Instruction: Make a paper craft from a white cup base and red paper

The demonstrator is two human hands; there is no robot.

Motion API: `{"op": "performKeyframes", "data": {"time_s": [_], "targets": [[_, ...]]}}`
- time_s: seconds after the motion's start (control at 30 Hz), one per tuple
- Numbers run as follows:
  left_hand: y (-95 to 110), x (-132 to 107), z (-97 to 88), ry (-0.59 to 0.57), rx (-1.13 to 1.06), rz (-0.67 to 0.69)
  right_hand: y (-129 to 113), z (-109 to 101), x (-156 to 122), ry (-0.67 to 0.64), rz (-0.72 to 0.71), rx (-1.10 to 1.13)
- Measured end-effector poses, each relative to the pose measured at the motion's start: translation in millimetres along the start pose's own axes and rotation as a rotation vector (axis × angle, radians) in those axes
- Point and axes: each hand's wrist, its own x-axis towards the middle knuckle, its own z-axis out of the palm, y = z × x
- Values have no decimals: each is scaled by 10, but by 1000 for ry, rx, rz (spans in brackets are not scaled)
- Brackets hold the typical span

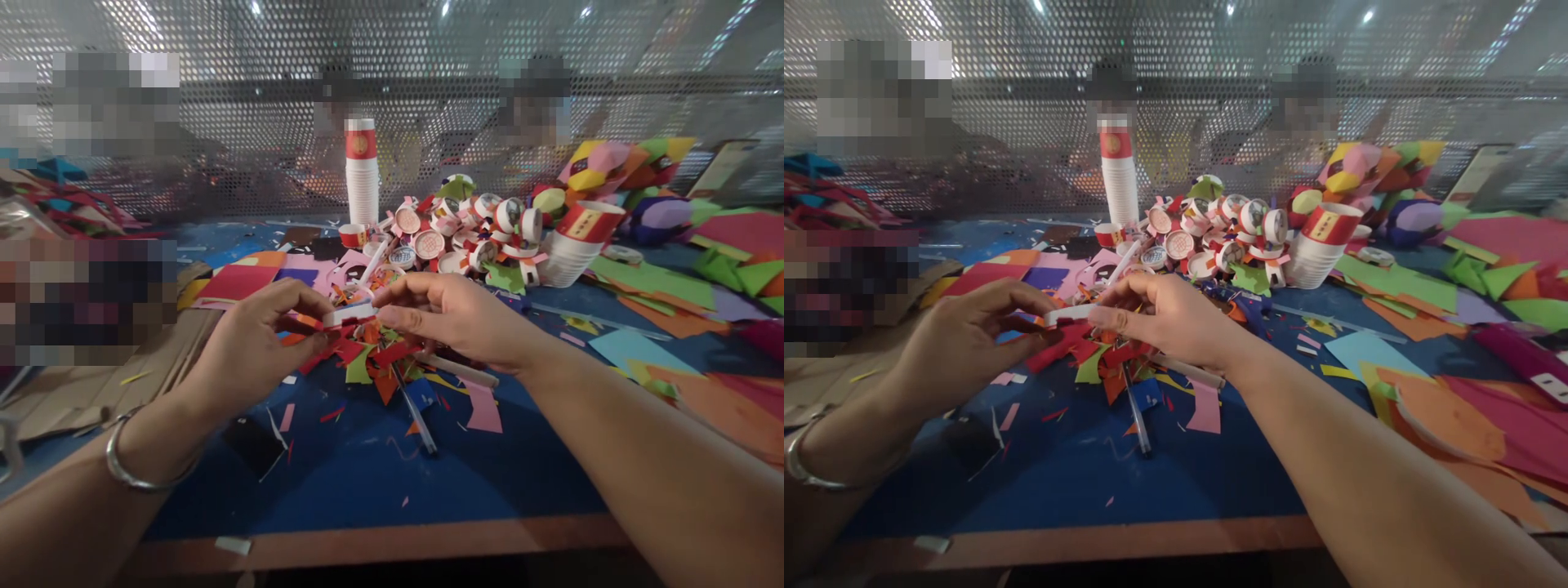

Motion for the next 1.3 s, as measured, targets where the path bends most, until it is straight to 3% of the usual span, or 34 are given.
{"op": "performKeyframes", "data": {"time_s": [0.2,0.33,0.47,0.57,0.63,0.77,0.83,0.9,1.0,1.3], "targets": [[31,-87,-22,98,410,428,-1,24,-21,-15,85,176],[19,-92,-20,126,522,764,-2,57,-35,-103,174,335],[2,-93,5,123,559,867,-13,75,-53,-124,214,440],[-35,-77,36,189,403,668,-21,81,-47,-77,216,458],[-74,-39,51,175,98,339,-16,81,-33,-42,199,440],[-121,44,61,-50,-439,-290,22,77,-8,-2,135,339],[-108,52,66,-109,-627,-427,48,74,-4,2,110,297],[-79,39,68,-199,-694,-422,73,73,-2,-3,96,273],[-29,17,61,-302,-615,-351,105,75,2,-18,93,243],[31,29,53,-287,-477,-278,120,83,11,-14,62,151]]}}
